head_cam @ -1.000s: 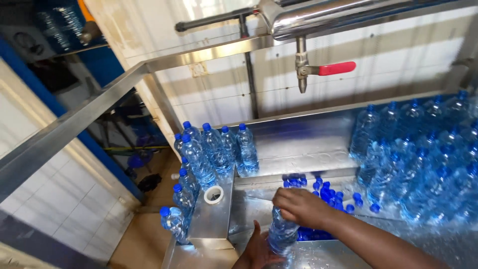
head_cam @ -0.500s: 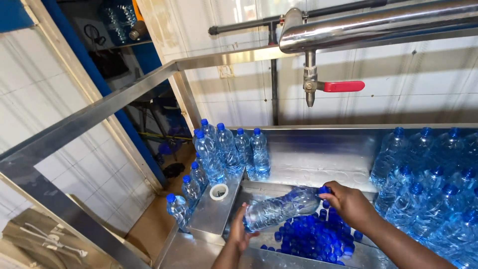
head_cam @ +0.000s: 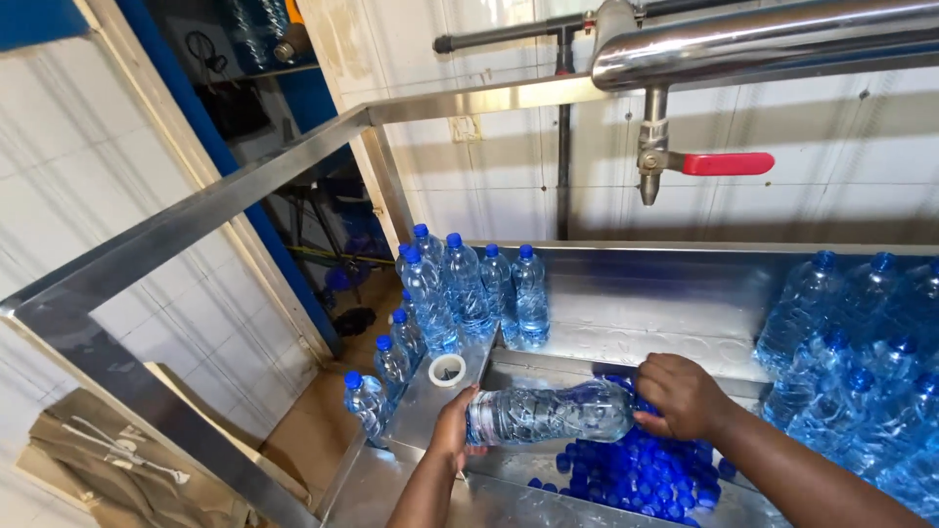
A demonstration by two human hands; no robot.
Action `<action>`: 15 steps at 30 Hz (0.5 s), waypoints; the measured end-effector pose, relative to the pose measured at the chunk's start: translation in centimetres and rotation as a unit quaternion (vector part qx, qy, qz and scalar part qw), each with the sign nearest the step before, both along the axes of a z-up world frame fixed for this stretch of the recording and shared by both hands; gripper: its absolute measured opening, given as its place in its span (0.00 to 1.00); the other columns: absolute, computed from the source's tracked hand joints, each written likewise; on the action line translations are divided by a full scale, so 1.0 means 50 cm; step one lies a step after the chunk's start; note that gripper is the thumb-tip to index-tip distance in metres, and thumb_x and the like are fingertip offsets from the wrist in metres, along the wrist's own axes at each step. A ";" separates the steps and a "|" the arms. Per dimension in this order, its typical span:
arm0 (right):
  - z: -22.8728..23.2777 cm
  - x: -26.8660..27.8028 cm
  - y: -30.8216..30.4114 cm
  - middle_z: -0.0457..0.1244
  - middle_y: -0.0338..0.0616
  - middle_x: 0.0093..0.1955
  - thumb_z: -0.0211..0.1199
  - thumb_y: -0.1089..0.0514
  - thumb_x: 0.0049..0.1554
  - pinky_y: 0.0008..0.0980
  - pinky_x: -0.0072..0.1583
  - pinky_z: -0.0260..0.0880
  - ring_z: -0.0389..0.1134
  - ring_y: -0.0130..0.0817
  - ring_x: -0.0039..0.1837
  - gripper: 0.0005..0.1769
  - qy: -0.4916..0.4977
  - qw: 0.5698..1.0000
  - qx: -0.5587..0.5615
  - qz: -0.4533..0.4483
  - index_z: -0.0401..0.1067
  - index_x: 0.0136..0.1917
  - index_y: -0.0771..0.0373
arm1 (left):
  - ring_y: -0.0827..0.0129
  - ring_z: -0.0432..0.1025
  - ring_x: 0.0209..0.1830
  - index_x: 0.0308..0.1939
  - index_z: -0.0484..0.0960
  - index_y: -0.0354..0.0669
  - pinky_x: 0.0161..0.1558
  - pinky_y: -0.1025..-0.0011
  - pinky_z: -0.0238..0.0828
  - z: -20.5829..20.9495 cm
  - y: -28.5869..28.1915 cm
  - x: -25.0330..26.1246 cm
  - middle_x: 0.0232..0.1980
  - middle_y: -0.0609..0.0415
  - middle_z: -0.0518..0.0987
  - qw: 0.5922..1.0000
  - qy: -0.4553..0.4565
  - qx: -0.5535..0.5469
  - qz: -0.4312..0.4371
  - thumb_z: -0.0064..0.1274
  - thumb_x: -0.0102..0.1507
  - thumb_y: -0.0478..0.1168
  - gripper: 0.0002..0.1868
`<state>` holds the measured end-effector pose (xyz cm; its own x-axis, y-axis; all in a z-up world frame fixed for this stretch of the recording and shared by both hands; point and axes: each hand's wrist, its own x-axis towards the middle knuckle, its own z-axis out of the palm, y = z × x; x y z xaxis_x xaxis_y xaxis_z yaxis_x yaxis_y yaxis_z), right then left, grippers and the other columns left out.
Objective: The person fills clear plastic water bottles from a wall-mounted tap, then screws on blue caps and places the filled bottles on a stainless steel counter. The person repeats this process for multiple bottles.
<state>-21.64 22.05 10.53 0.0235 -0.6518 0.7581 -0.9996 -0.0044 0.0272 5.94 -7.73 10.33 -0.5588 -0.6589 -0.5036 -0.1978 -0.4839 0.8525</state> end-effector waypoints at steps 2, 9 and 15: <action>0.013 0.012 -0.029 0.57 0.48 0.35 0.41 0.39 0.73 0.48 0.39 0.58 0.59 0.48 0.35 0.31 0.094 0.991 -0.031 0.093 0.66 0.37 0.61 | 0.44 0.60 0.85 0.81 0.78 0.62 0.47 0.47 0.75 -0.015 -0.026 -0.004 0.90 0.56 0.64 1.000 -0.017 -0.011 -0.022 0.58 0.59 0.66 0.46; -0.051 0.056 -0.142 0.53 0.57 0.52 0.43 0.28 0.72 0.45 0.59 0.50 0.52 0.48 0.56 0.36 -0.765 0.603 0.105 -0.203 0.61 0.49 0.65 | 0.57 0.79 0.65 0.64 0.86 0.45 0.64 0.57 0.77 0.022 -0.040 0.024 0.63 0.49 0.85 0.846 0.178 -0.502 0.019 0.54 0.69 0.52 0.24; -0.037 0.105 -0.240 0.70 0.54 0.64 0.53 0.39 0.61 0.45 0.53 0.75 0.76 0.51 0.50 0.29 -0.818 0.543 0.039 0.186 0.59 0.69 0.56 | 0.51 0.79 0.60 0.68 0.83 0.51 0.52 0.53 0.76 0.046 -0.096 -0.052 0.63 0.46 0.85 0.984 0.141 -0.070 0.086 0.47 0.71 0.58 0.27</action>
<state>-16.40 10.08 8.70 -0.4987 -0.8641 -0.0681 0.3855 -0.1507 -0.9103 3.34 -12.54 12.63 -0.5376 -0.8079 -0.2414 0.1306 -0.3627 0.9227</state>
